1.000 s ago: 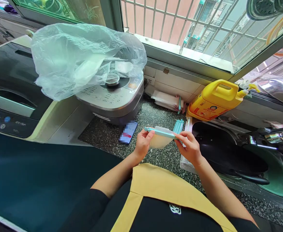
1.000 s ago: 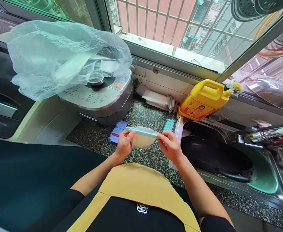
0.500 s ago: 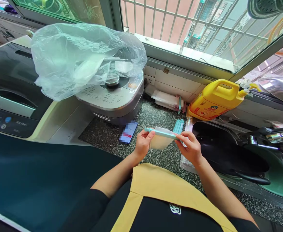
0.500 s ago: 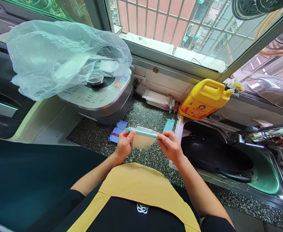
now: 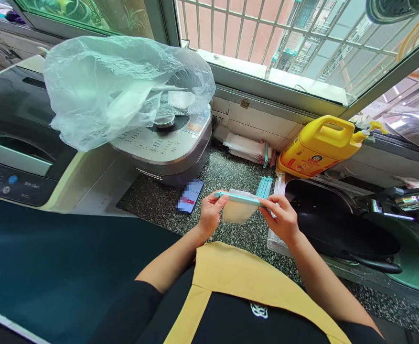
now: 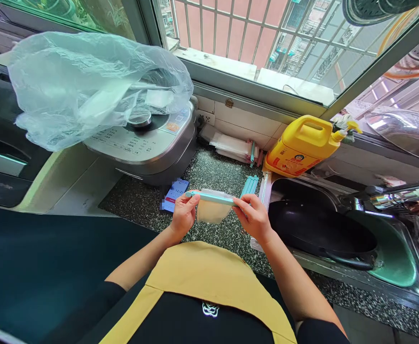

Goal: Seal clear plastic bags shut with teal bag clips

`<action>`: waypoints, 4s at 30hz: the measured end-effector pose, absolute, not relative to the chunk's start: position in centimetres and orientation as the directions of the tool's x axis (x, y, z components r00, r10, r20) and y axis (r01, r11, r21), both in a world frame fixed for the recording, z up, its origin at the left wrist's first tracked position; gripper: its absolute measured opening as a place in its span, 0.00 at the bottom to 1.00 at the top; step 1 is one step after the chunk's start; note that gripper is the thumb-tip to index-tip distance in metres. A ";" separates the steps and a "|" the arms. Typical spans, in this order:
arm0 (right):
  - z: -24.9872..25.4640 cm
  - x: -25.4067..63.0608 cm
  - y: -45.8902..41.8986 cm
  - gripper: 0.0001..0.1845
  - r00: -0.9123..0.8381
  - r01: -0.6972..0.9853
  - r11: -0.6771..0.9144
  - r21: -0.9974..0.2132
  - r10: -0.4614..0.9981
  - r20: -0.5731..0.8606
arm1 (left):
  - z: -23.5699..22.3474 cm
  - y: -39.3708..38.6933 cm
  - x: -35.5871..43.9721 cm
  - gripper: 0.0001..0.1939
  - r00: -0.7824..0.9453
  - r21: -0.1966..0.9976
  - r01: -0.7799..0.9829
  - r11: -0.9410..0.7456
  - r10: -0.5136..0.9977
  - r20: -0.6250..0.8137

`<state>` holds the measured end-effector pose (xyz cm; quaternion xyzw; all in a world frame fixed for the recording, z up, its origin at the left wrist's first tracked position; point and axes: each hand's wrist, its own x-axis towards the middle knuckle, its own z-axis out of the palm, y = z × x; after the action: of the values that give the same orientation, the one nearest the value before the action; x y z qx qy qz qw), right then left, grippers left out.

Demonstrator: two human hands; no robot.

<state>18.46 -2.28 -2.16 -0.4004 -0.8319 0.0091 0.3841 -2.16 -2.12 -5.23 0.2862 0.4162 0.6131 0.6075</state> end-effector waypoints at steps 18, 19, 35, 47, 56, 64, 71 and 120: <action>-1.1 18.2 -1.3 0.18 -0.312 0.628 0.577 -0.522 0.801 0.510 | -5.3 -2.0 -2.3 0.18 -0.073 0.870 -0.480 0.109 0.984 -0.163; -1.0 18.2 -1.0 0.18 -0.310 0.618 0.547 -0.565 0.830 0.464 | -5.2 -2.0 -2.3 0.19 -0.056 0.874 -0.471 0.117 0.985 -0.162; 0.2 17.4 -0.2 0.16 -0.358 0.493 0.445 -0.748 0.887 0.292 | -5.5 -1.9 -2.7 0.20 0.091 0.970 -0.232 0.072 0.994 -0.052; -0.3 17.5 -0.3 0.14 -0.340 0.488 0.436 -0.756 0.893 0.295 | -6.0 -2.5 -3.1 0.23 0.084 0.992 -0.119 -0.034 0.996 0.044; -0.5 17.6 -0.2 0.16 -0.321 0.500 0.419 -0.758 0.903 0.287 | -7.4 -2.7 -3.4 0.24 0.101 0.997 -0.081 -0.010 0.995 0.018; -0.2 17.2 0.1 0.15 -0.350 0.471 0.399 -0.787 0.903 0.249 | -3.9 1.3 -5.8 0.27 0.237 0.987 -0.098 -0.131 0.960 0.151; 0.4 16.3 0.6 0.17 -0.325 0.408 0.362 -0.839 0.916 0.237 | -1.4 2.6 -5.5 0.16 0.281 0.977 -0.080 -0.197 0.936 0.212; -3.9 18.9 2.8 0.10 -0.101 0.881 0.332 -0.339 0.830 0.549 | -7.0 2.7 -2.1 0.11 0.085 0.996 -0.068 0.050 0.995 -0.044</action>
<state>18.93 2.80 -3.93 -0.5769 -0.7411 -0.0374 0.3414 -2.05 2.70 -7.03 0.4908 0.4723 0.4839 0.5494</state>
